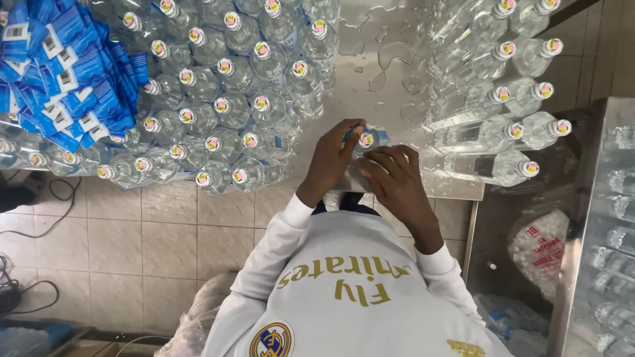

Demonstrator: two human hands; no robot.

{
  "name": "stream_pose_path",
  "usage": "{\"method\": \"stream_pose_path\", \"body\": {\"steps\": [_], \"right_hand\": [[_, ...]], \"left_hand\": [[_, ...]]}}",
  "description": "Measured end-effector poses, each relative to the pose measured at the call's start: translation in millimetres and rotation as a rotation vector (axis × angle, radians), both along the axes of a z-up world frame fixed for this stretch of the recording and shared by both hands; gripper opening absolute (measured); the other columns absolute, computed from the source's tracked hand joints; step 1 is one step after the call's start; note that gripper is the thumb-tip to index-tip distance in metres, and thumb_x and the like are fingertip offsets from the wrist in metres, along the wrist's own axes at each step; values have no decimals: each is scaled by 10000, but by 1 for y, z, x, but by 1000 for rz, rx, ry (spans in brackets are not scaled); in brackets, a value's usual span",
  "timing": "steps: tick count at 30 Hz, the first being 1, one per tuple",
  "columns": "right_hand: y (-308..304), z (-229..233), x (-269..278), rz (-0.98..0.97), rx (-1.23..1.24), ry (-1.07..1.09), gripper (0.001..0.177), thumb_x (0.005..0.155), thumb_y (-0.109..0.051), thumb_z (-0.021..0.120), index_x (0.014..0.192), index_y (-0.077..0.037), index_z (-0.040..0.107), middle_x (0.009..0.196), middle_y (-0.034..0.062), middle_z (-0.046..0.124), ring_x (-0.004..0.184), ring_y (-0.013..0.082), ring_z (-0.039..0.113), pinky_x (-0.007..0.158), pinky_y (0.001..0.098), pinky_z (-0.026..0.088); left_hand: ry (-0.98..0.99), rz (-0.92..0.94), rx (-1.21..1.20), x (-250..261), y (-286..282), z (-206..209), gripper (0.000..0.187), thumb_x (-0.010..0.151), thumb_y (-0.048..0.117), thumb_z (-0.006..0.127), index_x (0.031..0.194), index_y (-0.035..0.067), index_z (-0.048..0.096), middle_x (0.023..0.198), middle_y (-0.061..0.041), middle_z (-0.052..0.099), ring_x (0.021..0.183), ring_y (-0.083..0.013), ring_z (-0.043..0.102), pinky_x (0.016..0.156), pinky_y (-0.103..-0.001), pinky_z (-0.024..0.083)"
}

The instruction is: The person is manually applying adhesive labels to plastic water bottles on a production line table.

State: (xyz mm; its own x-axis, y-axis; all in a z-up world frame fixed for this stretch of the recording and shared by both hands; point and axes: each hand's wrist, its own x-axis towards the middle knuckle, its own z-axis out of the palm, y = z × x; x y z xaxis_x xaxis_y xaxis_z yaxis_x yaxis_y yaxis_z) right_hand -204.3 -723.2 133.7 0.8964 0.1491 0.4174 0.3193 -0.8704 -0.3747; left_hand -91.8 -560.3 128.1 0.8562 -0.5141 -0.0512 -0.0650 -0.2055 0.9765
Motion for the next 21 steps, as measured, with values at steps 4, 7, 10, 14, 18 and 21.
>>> {"method": "stream_pose_path", "body": {"steps": [4, 7, 10, 14, 18, 21], "right_hand": [[-6, 1, 8, -105, 246, -55, 197, 1094, -163, 723, 1280, -128, 774, 1256, 115, 772, 1265, 344, 679, 1099, 525, 490], [-5, 11, 23, -261, 530, 0, 258, 1163, -210, 648, 1398, -107, 679, 1338, 113, 709, 1299, 340, 667, 1106, 498, 516], [-1, 8, 32, -240, 679, 203, 348, 1168, -221, 639, 1425, 13, 631, 1308, 273, 723, 1244, 501, 687, 1079, 587, 542], [4, 6, 31, -274, 625, 235, 344, 1190, -250, 568, 1440, -30, 655, 1292, 217, 755, 1244, 453, 709, 1081, 559, 545], [5, -2, 36, -306, 520, 251, 348, 1213, -231, 508, 1441, -21, 665, 1260, 234, 764, 1215, 444, 723, 1051, 566, 557], [5, 6, 34, -333, 491, 343, 438, 1229, -343, 450, 1462, -41, 666, 1278, 250, 760, 1206, 450, 725, 1046, 591, 550]], "left_hand": [[57, 2, -29, -4, 4, 17, 472, 1218, 402, 408, 1478, 73, 626, 1393, -279, 696, 1373, -503, 622, 1160, -651, 465], [33, -15, 23, -5, 5, 18, 468, 1207, 408, 461, 1499, 73, 609, 1403, -272, 697, 1370, -494, 632, 1155, -646, 473], [8, -44, 91, -4, 7, 17, 446, 1210, 347, 441, 1532, 66, 569, 1430, -287, 677, 1368, -502, 629, 1155, -665, 464], [4, -5, 166, 2, 2, 24, 447, 1211, 322, 390, 1496, 38, 585, 1357, -307, 702, 1309, -505, 664, 1108, -651, 512], [-7, 1, 154, 12, -9, 2, 499, 1223, 412, 385, 1472, 51, 622, 1304, -267, 739, 1266, -462, 709, 1071, -618, 558], [15, -10, 138, 2, -6, 13, 519, 1229, 422, 363, 1493, 43, 602, 1312, -300, 725, 1280, -502, 685, 1062, -649, 548]]}}
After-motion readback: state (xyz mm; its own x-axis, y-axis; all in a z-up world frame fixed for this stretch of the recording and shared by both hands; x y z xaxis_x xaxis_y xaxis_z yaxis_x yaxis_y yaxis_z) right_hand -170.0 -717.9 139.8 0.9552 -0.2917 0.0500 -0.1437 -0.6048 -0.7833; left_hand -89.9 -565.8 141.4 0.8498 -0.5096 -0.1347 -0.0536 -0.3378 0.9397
